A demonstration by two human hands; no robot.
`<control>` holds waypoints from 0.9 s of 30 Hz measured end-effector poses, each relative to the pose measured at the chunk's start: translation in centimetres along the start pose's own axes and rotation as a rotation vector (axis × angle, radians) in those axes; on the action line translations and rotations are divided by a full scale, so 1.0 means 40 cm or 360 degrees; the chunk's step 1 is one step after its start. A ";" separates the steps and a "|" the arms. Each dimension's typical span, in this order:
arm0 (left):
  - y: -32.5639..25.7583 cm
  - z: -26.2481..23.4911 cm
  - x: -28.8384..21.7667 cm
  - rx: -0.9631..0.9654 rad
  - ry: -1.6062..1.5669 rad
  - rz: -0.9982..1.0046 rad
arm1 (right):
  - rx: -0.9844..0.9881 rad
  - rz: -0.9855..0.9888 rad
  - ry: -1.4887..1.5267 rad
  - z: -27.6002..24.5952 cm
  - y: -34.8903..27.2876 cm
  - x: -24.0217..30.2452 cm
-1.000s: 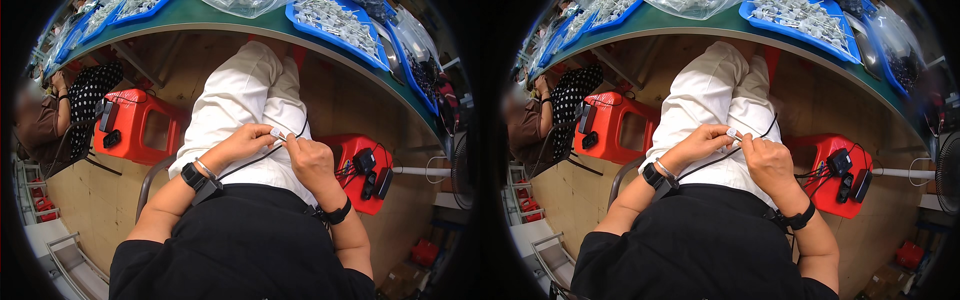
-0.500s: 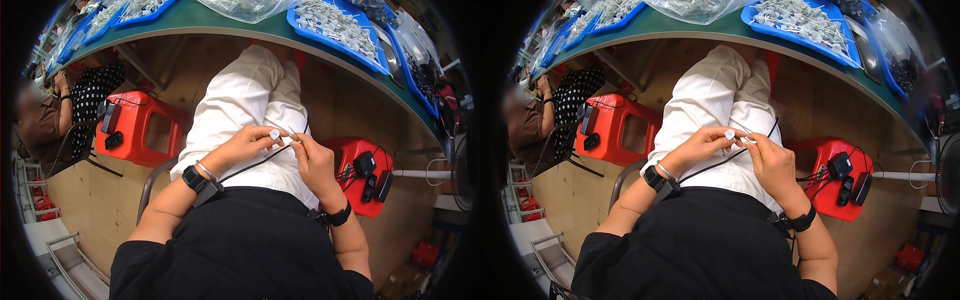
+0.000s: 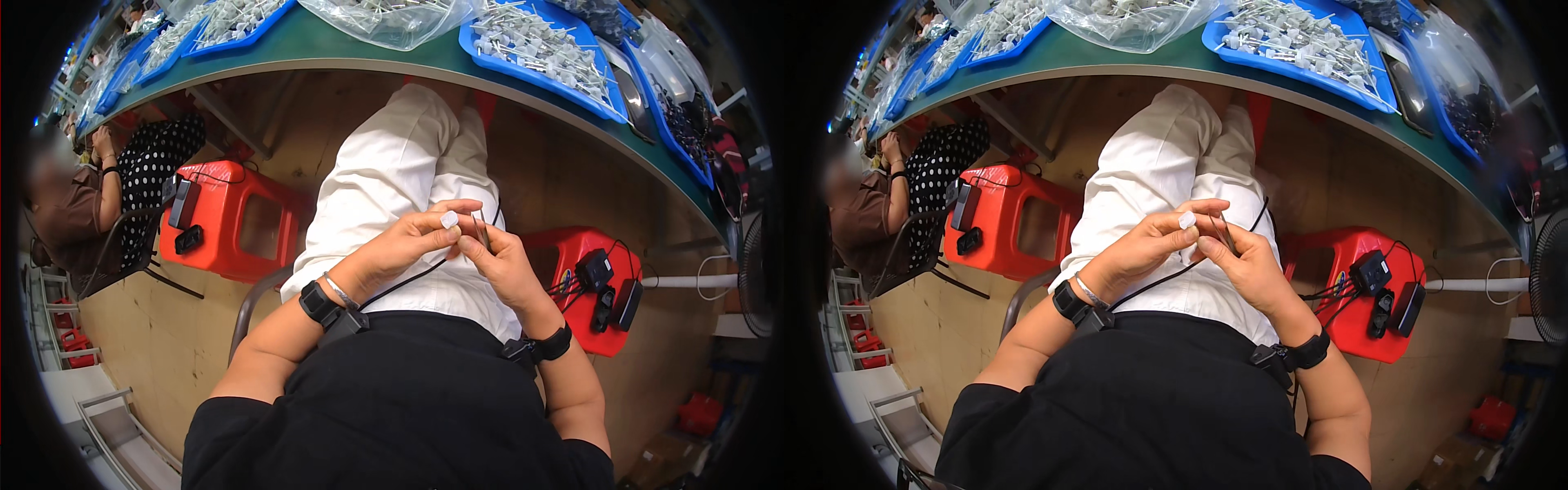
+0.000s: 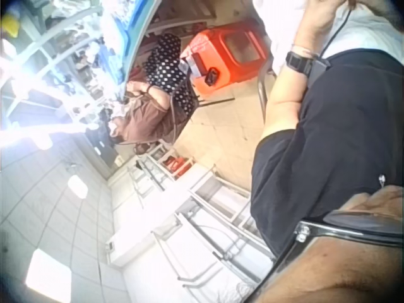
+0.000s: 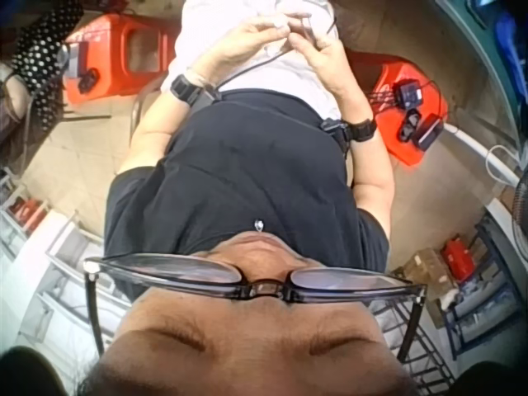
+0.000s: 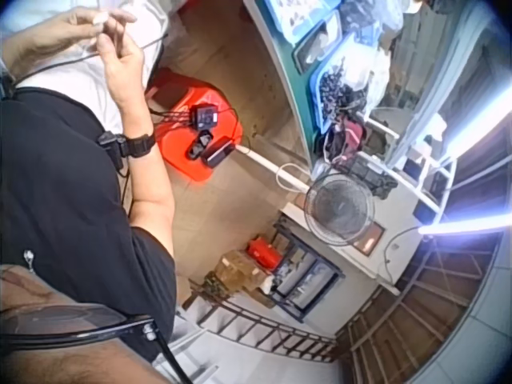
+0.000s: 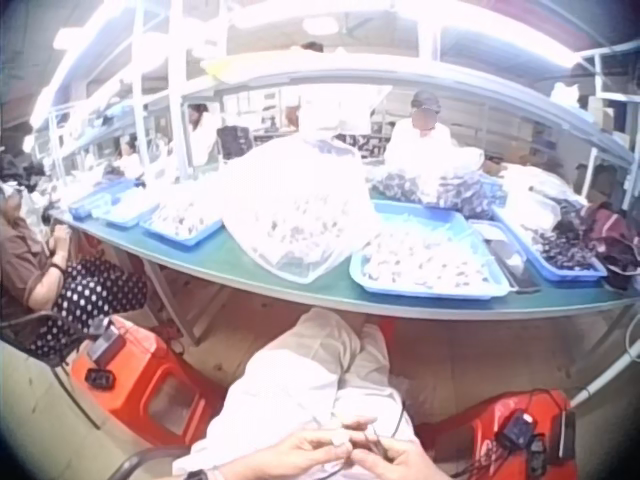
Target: Assembling small electronic connectors with black wires and white plastic components.
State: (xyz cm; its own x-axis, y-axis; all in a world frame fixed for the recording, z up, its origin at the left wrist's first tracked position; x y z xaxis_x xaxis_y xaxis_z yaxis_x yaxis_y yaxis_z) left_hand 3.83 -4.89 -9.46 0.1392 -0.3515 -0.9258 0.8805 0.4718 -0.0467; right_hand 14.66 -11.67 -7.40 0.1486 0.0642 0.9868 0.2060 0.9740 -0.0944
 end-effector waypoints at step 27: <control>-0.019 0.007 0.056 0.0076 -0.0808 -0.0331 | 0.0065 -0.0771 -0.1101 -0.019 -0.045 0.077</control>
State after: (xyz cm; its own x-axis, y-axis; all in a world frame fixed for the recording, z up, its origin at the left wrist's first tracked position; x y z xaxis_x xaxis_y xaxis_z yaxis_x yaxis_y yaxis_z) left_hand 3.61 -6.24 -11.39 0.1507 -0.7851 -0.6007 0.9308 0.3174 -0.1813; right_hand 15.49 -13.41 -4.30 -0.5756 -0.2571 0.7763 0.0572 0.9343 0.3519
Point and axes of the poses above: each hand's wrist, its own y-axis towards the middle knuckle, its own z-axis out of the palm, x = y × z, the point moved 7 cm from there along y, towards the middle knuckle, and after that the axes turned 4 degrees about -x, right-handed, at the moved point
